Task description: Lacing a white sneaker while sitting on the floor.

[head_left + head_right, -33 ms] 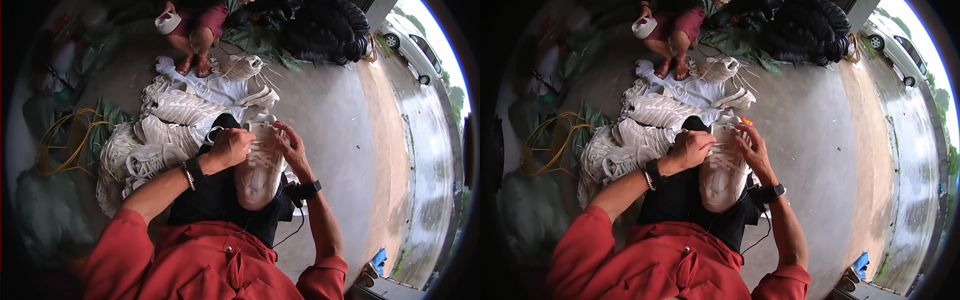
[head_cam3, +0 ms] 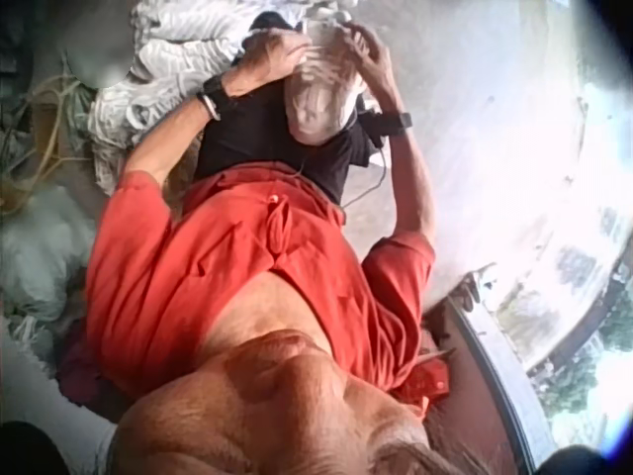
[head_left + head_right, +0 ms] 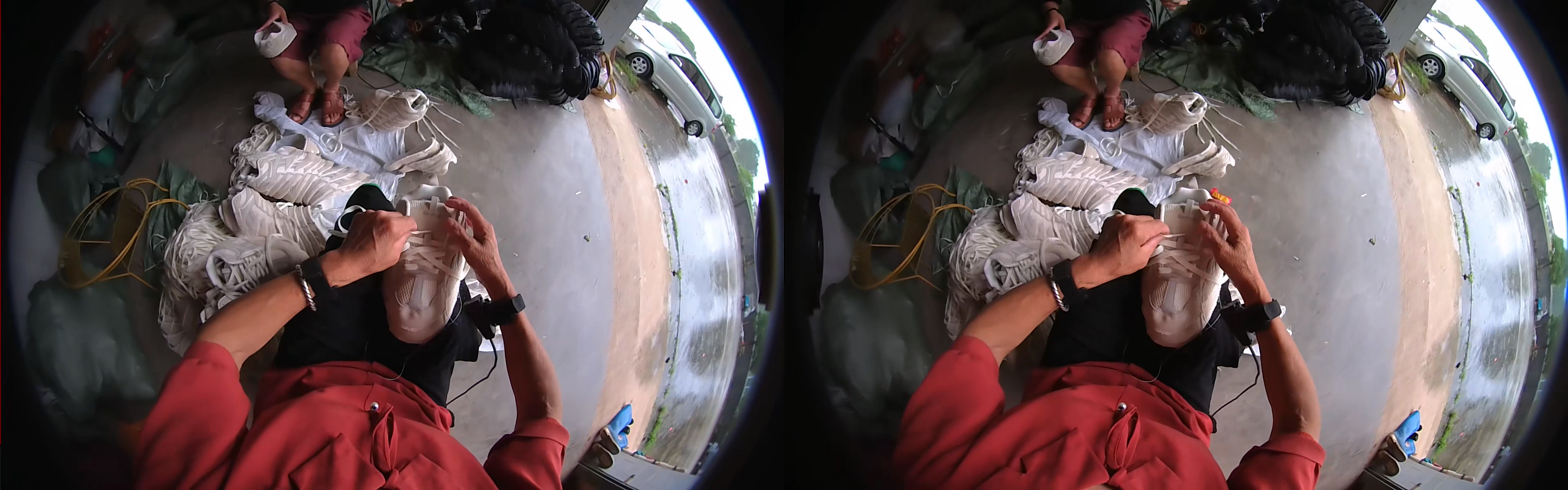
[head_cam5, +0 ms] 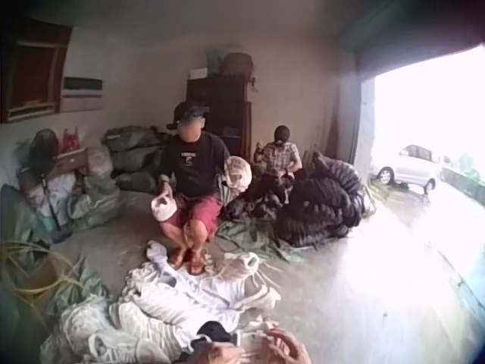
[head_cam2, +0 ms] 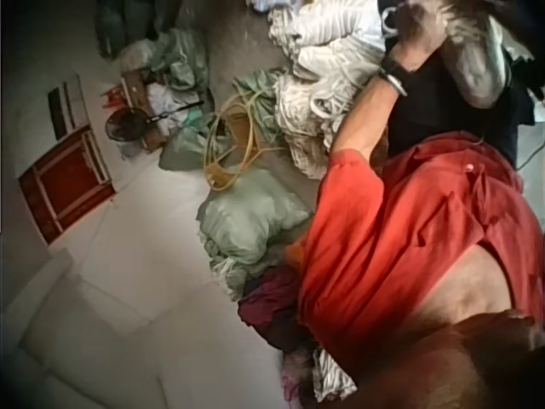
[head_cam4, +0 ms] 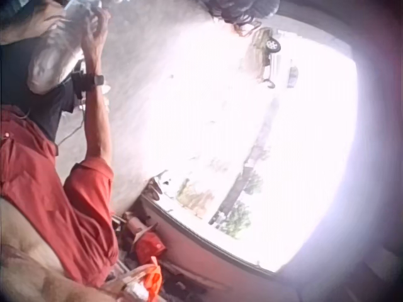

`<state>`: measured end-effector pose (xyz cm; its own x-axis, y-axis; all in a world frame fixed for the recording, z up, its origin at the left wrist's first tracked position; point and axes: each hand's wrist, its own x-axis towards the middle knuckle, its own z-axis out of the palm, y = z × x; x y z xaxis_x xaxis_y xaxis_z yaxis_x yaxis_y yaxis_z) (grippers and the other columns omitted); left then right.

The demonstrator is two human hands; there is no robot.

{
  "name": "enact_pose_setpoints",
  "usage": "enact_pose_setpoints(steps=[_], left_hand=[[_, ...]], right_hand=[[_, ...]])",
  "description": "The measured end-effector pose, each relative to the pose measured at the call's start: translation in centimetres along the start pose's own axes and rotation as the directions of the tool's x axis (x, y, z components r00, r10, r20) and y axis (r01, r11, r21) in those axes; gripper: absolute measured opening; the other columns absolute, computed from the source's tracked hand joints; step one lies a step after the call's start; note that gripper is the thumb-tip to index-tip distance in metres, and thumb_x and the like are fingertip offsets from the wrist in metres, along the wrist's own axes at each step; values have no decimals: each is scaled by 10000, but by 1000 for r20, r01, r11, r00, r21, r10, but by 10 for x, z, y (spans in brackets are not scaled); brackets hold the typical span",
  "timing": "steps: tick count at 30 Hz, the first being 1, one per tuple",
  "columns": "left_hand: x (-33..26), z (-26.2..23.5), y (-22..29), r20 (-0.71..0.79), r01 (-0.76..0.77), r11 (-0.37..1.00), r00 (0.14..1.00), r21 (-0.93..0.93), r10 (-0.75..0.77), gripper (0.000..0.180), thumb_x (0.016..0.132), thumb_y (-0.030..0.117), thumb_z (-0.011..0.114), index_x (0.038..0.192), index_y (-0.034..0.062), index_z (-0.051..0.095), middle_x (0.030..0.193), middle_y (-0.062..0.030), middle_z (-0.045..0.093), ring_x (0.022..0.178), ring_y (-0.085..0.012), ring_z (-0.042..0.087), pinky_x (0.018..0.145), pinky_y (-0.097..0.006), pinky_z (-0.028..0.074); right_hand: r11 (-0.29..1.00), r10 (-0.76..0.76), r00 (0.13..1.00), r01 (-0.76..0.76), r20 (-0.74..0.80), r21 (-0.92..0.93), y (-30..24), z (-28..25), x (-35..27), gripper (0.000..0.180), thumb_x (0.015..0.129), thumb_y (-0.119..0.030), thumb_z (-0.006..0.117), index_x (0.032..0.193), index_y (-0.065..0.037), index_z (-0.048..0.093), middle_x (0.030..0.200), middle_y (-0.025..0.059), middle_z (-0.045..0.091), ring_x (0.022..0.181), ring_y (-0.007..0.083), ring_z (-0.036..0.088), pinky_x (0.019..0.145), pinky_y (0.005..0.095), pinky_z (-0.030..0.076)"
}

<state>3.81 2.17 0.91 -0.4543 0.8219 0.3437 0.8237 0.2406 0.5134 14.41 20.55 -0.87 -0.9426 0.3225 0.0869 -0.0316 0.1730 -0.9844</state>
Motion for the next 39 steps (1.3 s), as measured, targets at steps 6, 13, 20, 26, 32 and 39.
enact_pose_setpoints(steps=[6, 13, 20, 26, 32, 39], left_hand=[[3, -3, 3, 31, 34, 998, 999, -46, -32, 72, 764, 116, 552, 725, 72, 592, 677, -136, 607, 661, -338, 605, 556, -434, 459], [2, -4, 5, 20, 20, 998, 1000, 61, -21, 38, 734, 95, 610, 727, 58, 617, 716, -90, 593, 681, -285, 596, 580, -371, 455], [15, -14, 13, 21, -56, 991, 998, 125, 54, 23, 648, 26, 609, 665, 28, 595, 1065, -166, 505, 997, -322, 488, 815, -388, 400], [16, 15, 14, -37, -40, 999, 998, 20, 41, 64, 634, -9, 605, 687, 11, 575, 1154, -207, 477, 1069, -364, 464, 904, -404, 370], [5, 22, 3, -122, 27, 985, 991, -168, -48, 123, 634, 4, 634, 739, 5, 569, 1164, -219, 479, 1098, -387, 458, 924, -427, 367], [12, 23, 7, -71, -3, 999, 997, 42, 6, 145, 654, 29, 644, 772, -22, 577, 1171, -234, 472, 1114, -381, 448, 932, -433, 369]], right_hand=[[999, -49, 998, 49, -28, -1, 9, 0, 1, 314, 854, -215, 577, 1117, -46, 551, 1187, 103, 525, 1136, 218, 467, 941, 314, 361], [998, -56, 998, 57, -22, 16, 8, 3, 1, 313, 850, -211, 580, 1115, -45, 553, 1198, 109, 521, 1182, 235, 441, 970, 322, 335], [998, -59, 998, 59, -36, 8, 13, 2, 1, 303, 840, -182, 587, 1109, -47, 556, 1221, 105, 506, 1198, 241, 431, 972, 328, 340], [991, -104, 994, 100, -29, -94, 2, 6, 1, 271, 828, -136, 588, 1085, -53, 566, 1190, 121, 516, 1174, 249, 453, 934, 332, 375], [925, -153, 987, 161, 51, -344, -16, -3, 4, 175, 792, -100, 586, 956, -37, 575, 1123, 165, 527, 1075, 335, 502, 880, 377, 418], [503, -301, 883, 468, 361, -727, -26, 5, 6, 116, 728, -57, 575, 836, -26, 604, 996, 161, 547, 1034, 330, 493, 888, 389, 417]])
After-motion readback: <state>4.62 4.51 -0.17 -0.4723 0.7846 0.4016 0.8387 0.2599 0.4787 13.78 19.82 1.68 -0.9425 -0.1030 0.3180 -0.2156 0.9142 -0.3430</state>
